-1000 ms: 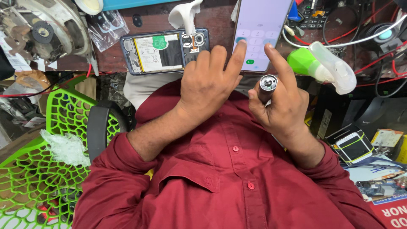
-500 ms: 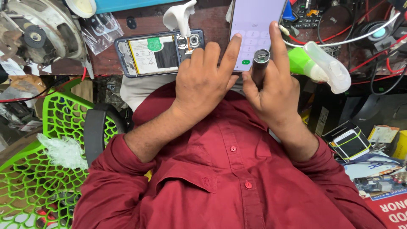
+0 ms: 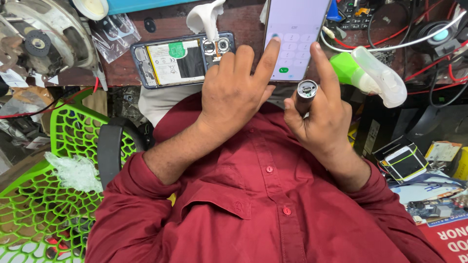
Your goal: The person cleans the back of a disassembled smartphone with a cotton swab, then uses a screwdriver to remove screws from the device. They also interact with a second smartphone on the desk, making a call and navigating the screen.
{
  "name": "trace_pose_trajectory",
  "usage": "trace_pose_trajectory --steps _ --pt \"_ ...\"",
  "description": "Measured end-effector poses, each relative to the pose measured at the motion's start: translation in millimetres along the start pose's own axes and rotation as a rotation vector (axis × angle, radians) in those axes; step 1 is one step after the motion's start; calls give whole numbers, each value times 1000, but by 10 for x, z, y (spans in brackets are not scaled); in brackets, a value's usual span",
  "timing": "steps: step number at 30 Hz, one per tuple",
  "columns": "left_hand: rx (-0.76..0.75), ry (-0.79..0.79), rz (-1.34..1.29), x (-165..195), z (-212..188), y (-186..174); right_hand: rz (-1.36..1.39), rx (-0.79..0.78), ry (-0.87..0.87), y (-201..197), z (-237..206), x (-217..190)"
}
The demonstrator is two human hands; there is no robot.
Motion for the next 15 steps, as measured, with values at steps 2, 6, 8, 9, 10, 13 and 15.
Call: trace_pose_trajectory --steps 2,6,8,9,10,13,15 --pt "3 1 -13 -5 -6 -4 -4 1 -6 -18 0 -9" --pt "-7 4 -52 -21 -17 -3 1 -11 8 -32 -17 -27" --pt "-5 4 -57 -22 -15 3 3 -31 23 -18 -14 -26" --pt "-6 6 -57 -19 -18 5 5 -42 32 -9 -8 -23" --pt "-4 8 -58 -18 -20 8 9 -56 52 -2 -2 -18" --pt "2 12 -66 -18 -32 10 9 -56 66 3 32 -10" --pt "4 11 -55 -17 -46 5 -3 -3 21 -14 58 -19"
Point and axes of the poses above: each hand's wrist, its own z-axis towards the middle knuckle, its own y-axis out of the palm, x = y × z, the point moved 2 cm from there along z, towards the middle knuckle, and after that the axes turned 15 degrees about -x, right-handed, at the moved point
